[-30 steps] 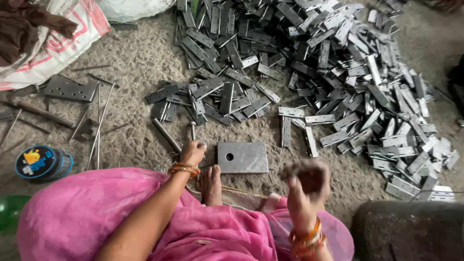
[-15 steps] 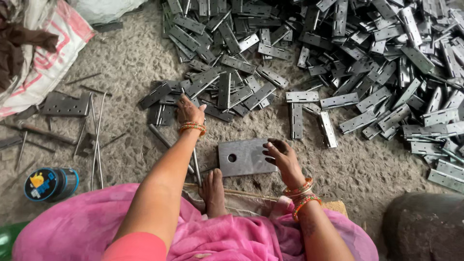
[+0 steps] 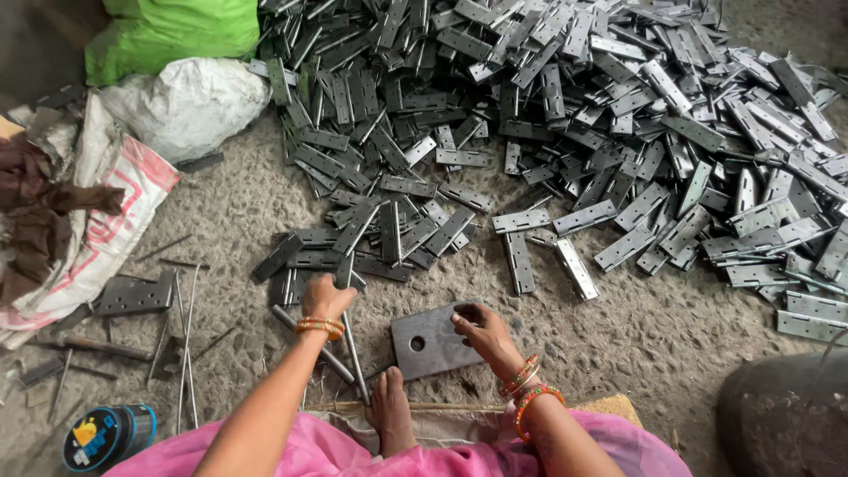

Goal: The person sits on the floor and assembles metal hinge components by placing them on a metal block and striking them with a hammer. The person repeatedly picks up hinge parts, aligns them, and hammers them into place.

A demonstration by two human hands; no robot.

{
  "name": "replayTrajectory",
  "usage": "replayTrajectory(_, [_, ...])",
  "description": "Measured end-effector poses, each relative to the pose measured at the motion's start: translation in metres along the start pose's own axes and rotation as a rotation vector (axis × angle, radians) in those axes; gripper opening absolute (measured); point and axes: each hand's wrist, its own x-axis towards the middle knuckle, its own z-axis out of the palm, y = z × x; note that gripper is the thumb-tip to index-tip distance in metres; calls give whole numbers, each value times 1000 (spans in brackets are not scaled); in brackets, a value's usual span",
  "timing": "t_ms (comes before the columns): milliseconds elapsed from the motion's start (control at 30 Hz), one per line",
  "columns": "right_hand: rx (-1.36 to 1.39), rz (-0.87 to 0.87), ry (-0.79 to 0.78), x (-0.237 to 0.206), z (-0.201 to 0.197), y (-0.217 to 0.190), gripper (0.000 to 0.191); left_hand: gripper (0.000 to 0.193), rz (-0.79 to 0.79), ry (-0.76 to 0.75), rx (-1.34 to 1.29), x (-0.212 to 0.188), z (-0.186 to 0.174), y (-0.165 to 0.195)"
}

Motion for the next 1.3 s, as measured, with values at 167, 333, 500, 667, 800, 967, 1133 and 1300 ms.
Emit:
replayTrajectory(167, [-5, 16, 19, 1, 1, 0, 44, 26, -152, -53, -522, -47, 28, -10])
replayTrajectory(333, [-65, 4, 28, 1, 0, 6, 43, 23, -424, -252, -1280, -88, 51, 2])
replayTrajectory(500, [-61, -1, 28, -1, 1, 6, 43, 30, 187, 317, -951, -116, 24, 36])
replayTrajectory(667, [-85, -15, 17, -3, 8, -2, 42, 45, 356, 622, -604, -143, 25, 54])
replayTrajectory(800, [-86, -49, -7, -5, 7, -1, 42, 37, 222, 130, -201, -148, 67, 50])
replayTrajectory(967, [-210, 57, 38, -3, 6, 5, 47, 31, 232, -117, -116, -144, 103, 45])
replayTrajectory(1133, [-143, 204, -43, -6, 10, 3, 57, 33, 216, -148, -287, -153, 105, 54])
replayTrajectory(1300, [4, 264, -95, -13, 8, -6, 61, 27, 363, -152, -433, -180, 99, 76])
